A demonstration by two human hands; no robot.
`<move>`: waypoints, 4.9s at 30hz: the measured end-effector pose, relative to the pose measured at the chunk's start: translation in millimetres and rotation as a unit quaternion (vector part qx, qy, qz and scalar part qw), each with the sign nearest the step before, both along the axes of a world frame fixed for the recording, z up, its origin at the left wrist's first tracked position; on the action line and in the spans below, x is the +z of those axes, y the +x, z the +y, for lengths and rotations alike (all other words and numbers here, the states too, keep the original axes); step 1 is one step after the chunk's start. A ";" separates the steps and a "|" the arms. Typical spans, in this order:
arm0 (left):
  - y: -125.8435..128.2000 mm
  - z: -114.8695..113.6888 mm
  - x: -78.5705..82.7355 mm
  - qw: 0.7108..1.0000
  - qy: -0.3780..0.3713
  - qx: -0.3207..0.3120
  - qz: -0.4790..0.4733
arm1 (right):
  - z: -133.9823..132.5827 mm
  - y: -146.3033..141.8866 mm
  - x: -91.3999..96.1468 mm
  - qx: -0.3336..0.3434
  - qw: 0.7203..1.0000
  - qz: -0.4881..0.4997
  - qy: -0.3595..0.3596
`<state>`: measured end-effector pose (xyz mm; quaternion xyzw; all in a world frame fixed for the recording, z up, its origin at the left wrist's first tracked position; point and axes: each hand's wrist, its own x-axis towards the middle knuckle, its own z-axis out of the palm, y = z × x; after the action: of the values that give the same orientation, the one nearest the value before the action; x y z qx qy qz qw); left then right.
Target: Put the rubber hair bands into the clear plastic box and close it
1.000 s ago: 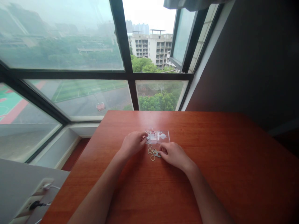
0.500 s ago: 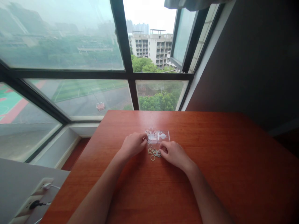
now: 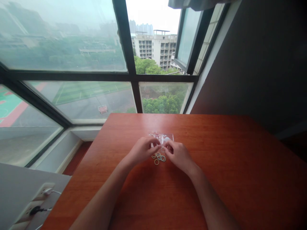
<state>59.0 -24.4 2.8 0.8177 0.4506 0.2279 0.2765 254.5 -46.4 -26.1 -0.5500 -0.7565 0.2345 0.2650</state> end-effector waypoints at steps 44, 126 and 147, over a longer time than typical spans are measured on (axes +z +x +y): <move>-15.7 9.9 -6.5 0.990 0.073 0.096 0.066 | -6.0 -1.9 8.0 0.042 0.997 -0.052 -0.037; -13.2 4.7 2.6 0.981 0.092 0.119 0.119 | -6.6 -1.2 8.2 0.062 0.983 -0.156 -0.077; 8.5 -4.5 -5.1 1.000 0.013 -0.025 0.000 | -3.4 -1.1 7.0 0.001 0.999 -0.029 0.041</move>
<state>67.5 -29.0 -2.3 0.8323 0.4266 0.2272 0.2714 253.4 -49.8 -19.1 -0.5443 -0.7734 0.1880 0.2649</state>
